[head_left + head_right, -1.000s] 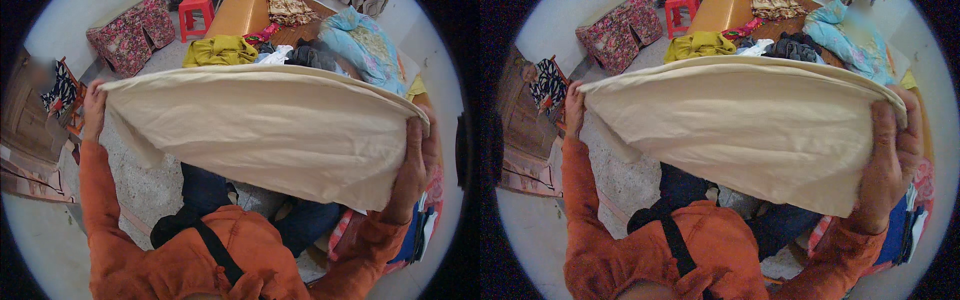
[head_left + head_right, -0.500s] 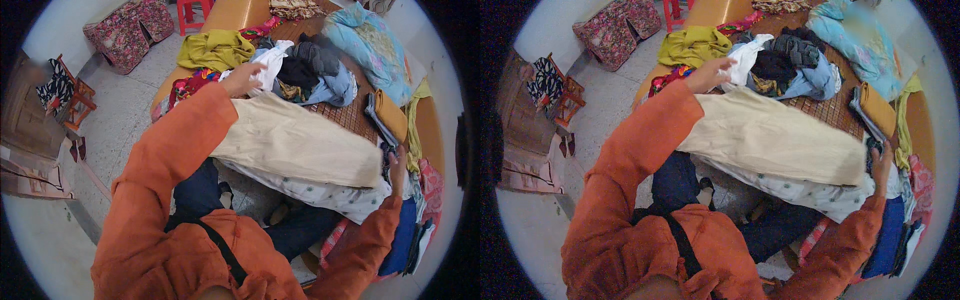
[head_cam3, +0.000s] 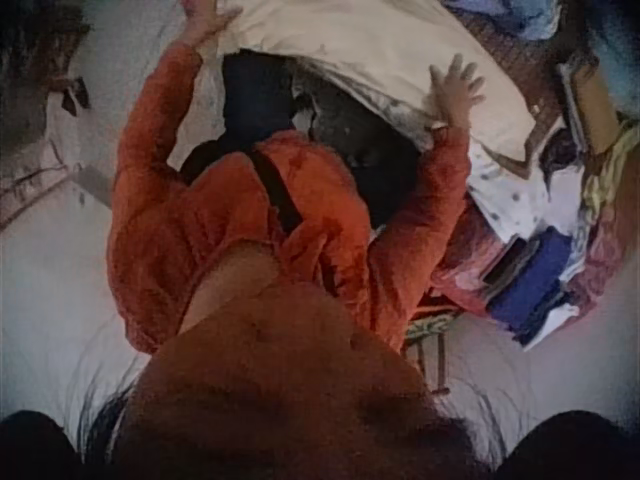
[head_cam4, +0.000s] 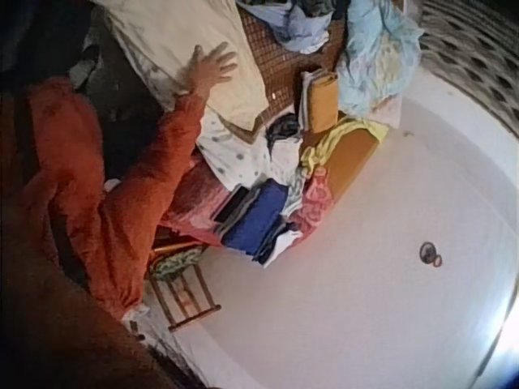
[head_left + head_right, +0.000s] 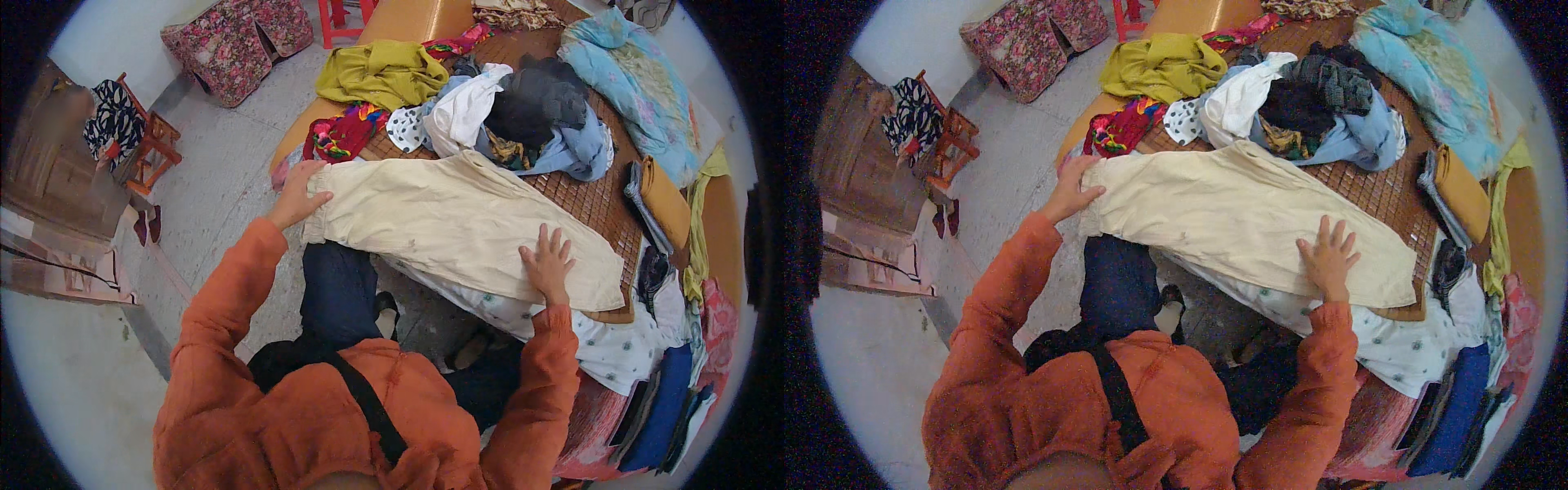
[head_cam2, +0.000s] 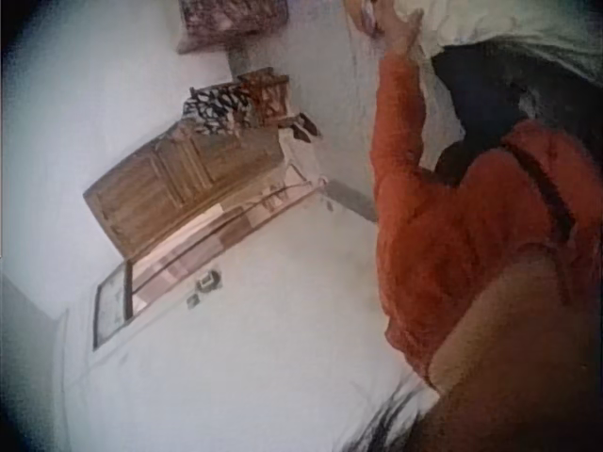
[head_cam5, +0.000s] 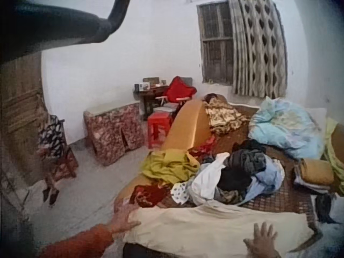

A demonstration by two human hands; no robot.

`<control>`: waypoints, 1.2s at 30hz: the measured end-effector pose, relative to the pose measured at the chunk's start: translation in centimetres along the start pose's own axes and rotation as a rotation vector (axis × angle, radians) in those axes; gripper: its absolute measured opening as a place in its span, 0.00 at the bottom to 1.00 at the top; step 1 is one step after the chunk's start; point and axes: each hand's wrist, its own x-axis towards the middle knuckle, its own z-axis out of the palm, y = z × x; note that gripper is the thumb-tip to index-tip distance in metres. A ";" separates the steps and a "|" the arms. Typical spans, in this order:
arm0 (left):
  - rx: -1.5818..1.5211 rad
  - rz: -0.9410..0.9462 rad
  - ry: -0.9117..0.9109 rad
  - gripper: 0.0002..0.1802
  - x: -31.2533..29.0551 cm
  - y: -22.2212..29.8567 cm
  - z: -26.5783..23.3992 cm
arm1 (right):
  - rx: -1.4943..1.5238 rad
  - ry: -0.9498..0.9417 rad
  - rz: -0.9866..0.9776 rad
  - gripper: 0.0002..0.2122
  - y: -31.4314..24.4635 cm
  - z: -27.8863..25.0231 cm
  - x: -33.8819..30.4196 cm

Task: The person sits on the floor and folds various garments, including a camouflage shirt, a cream-colored top, and light blue pants, on a woven mat. The person places the folded items into a neat stack on a nearby wooden chair.

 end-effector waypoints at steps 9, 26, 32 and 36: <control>-0.362 -0.140 -0.147 0.62 -2.0 -0.3 -0.1 | 0.179 0.405 -0.558 0.27 -9.1 -3.2 6.2; -0.666 -0.637 0.016 0.47 -4.2 -2.5 1.9 | 0.139 0.416 -0.149 0.26 -18.8 -1.0 22.7; -0.317 -0.582 0.148 0.25 -4.1 -2.0 2.9 | 0.712 0.304 -0.895 0.30 -28.3 2.4 0.1; -0.764 -0.655 0.000 0.15 -2.1 1.4 1.8 | 0.766 0.217 -0.925 0.32 -33.1 3.6 -6.3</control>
